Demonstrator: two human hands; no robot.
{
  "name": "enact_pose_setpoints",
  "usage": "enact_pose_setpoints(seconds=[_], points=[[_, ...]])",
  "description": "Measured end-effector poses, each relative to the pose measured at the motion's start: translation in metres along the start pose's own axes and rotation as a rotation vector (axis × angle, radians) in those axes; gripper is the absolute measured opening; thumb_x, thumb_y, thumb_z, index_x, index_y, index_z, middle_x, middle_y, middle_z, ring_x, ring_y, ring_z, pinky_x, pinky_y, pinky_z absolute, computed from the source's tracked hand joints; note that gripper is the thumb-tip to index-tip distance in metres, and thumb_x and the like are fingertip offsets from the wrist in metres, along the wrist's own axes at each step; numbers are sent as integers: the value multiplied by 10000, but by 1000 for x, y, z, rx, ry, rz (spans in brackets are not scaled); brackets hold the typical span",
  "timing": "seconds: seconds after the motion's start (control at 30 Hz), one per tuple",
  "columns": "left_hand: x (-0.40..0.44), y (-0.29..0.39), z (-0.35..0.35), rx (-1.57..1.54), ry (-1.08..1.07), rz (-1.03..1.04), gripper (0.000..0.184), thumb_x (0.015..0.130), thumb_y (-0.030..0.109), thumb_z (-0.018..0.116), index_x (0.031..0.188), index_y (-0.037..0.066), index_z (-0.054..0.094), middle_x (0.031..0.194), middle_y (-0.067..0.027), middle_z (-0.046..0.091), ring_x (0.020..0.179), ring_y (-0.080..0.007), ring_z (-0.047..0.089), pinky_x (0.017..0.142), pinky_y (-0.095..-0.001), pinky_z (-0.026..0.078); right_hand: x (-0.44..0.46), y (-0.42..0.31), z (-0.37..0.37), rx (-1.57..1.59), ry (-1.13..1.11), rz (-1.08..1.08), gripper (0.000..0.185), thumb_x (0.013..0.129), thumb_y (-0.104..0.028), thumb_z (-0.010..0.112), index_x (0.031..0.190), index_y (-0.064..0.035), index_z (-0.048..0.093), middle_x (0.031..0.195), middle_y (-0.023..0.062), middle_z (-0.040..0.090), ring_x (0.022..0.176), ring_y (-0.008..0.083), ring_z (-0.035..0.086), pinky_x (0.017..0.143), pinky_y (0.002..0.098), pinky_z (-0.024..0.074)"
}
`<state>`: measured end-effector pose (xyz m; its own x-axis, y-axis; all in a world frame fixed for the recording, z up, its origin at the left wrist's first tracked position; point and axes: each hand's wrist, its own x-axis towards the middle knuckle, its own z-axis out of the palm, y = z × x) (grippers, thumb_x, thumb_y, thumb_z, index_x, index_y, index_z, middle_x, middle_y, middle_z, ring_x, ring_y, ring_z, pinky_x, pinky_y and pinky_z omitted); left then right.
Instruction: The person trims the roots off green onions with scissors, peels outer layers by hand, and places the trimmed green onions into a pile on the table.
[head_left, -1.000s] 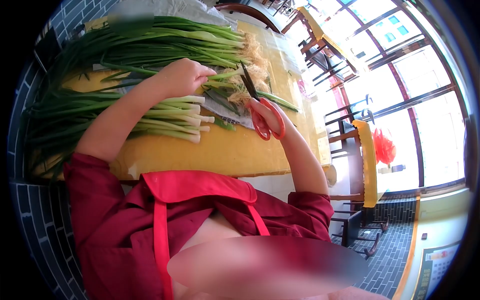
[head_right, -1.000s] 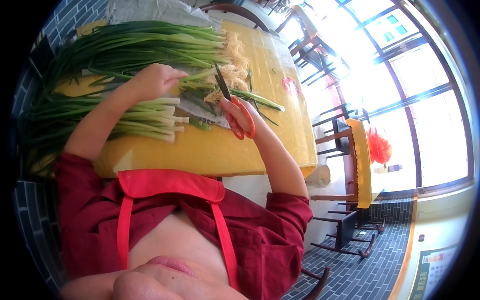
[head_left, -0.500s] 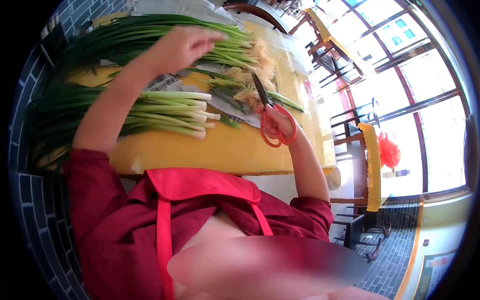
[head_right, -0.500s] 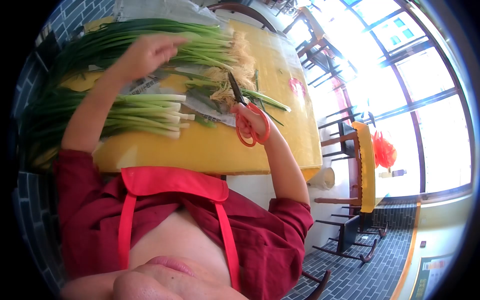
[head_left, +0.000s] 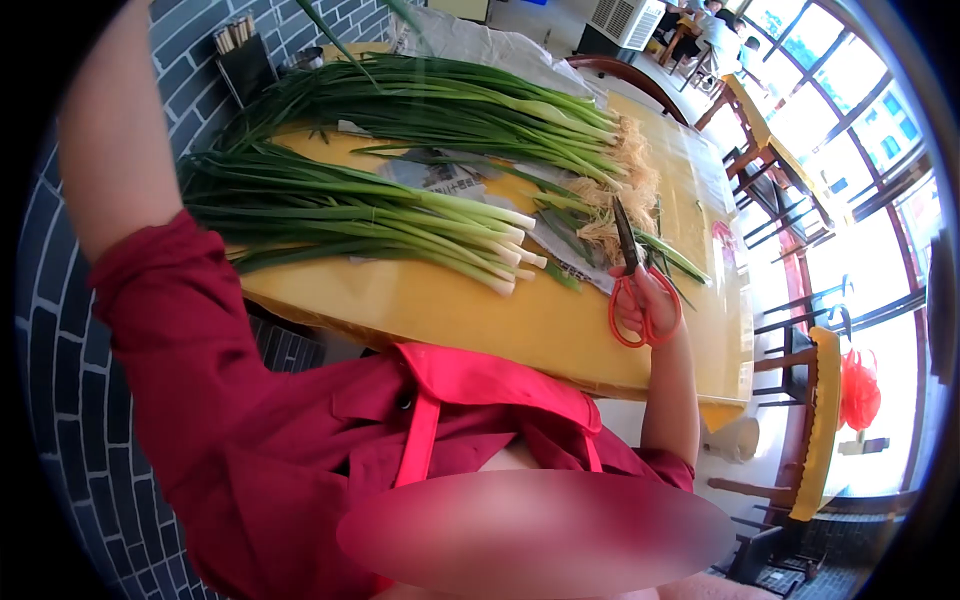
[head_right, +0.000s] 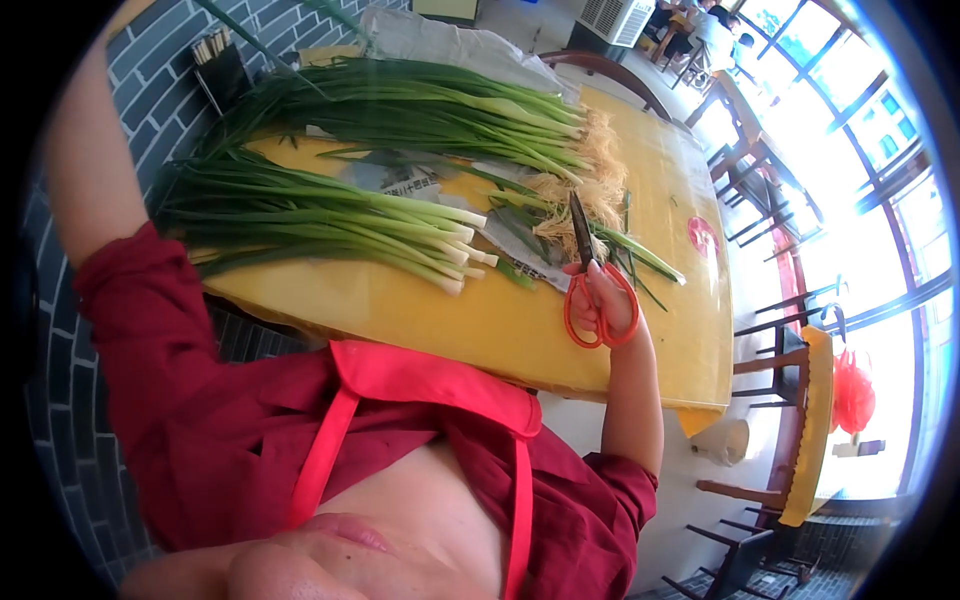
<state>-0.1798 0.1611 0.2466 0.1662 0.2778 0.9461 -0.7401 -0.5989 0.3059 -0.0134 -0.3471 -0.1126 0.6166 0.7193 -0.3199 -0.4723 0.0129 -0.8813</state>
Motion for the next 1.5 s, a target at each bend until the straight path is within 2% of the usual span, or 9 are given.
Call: enact_pose_setpoints(seconds=[0.33, 0.47, 0.57, 0.67, 0.73, 1.0, 1.23, 1.33, 1.5], points=[[11, 49, -56, 387, -89, 4, 345, 949, 220, 508, 1252, 57, 519, 1059, -57, 576, 841, -114, 551, 709, -249, 445, -2, 9, -11, 3, -90, -152, 410, 1001, -376, 354, 1174, -34, 502, 574, 11, 399, 385, 87, 325, 345, 223, 265], [-23, 30, -25, 419, -594, -120, 366, 951, 232, 503, 1281, 74, 509, 1142, -74, 589, 920, -134, 590, 769, -267, 477, -7, 5, -6, 67, -60, -108, 384, 1000, -366, 371, 1098, -26, 520, 589, 3, 427, 414, 78, 356, 362, 217, 289], [-142, 18, 50, 592, -987, -405, 349, 939, 190, 502, 1271, 87, 536, 1191, -63, 598, 991, -150, 590, 815, -296, 487, -14, 2, -2, 63, -21, -113, 377, 1001, -361, 375, 1083, -22, 518, 597, 0, 432, 422, 70, 354, 365, 210, 290], [-252, -36, 62, 528, -1291, -169, 206, 848, 61, 535, 1029, 37, 632, 871, -153, 585, 855, -324, 567, 796, -370, 463, -17, 0, -3, 67, 18, -127, 365, 1002, -346, 375, 1079, -18, 515, 597, -1, 433, 423, 72, 358, 365, 211, 293], [-294, -54, 64, 455, -1454, -108, 187, 846, 94, 559, 1007, 36, 633, 847, -149, 571, 841, -332, 552, 790, -390, 458, -17, -2, -2, 81, 49, -104, 352, 1002, -335, 381, 1081, -18, 512, 594, -1, 430, 423, 73, 359, 367, 212, 295], [-248, -85, 159, 386, -1604, -242, 230, 863, 156, 564, 1046, 30, 623, 1005, -161, 582, 957, -328, 550, 840, -386, 442, -4, -3, 1, 39, 18, -76, 337, 996, -310, 412, 1085, 5, 493, 604, 38, 503, 457, 110, 453, 419, 233, 366], [-318, -202, 277, 311, -1301, 222, 272, 813, 113, 596, 1077, 46, 591, 1032, -151, 586, 992, -340, 545, 871, -410, 434, 13, -20, 30, -76, 86, 24, 372, 965, -334, 489, 1087, 15, 530, 645, 60, 575, 517, 120, 551, 478, 244, 458], [-323, -209, 295, 434, -1417, 153, 231, 802, 114, 596, 1023, 48, 595, 1004, -145, 599, 1013, -328, 538, 854, -415, 432, 24, -20, 30, -116, 99, 20, 389, 963, -341, 490, 1104, 18, 541, 653, 62, 586, 530, 118, 567, 485, 237, 483], [-288, -205, 288, 163, -1060, -176, 177, 903, 196, 537, 982, 43, 578, 866, -115, 613, 738, -225, 610, 686, -366, 472, 23, -22, 27, -91, 123, 17, 391, 969, -353, 469, 1113, 3, 539, 653, 59, 582, 519, 111, 562, 467, 227, 472]])
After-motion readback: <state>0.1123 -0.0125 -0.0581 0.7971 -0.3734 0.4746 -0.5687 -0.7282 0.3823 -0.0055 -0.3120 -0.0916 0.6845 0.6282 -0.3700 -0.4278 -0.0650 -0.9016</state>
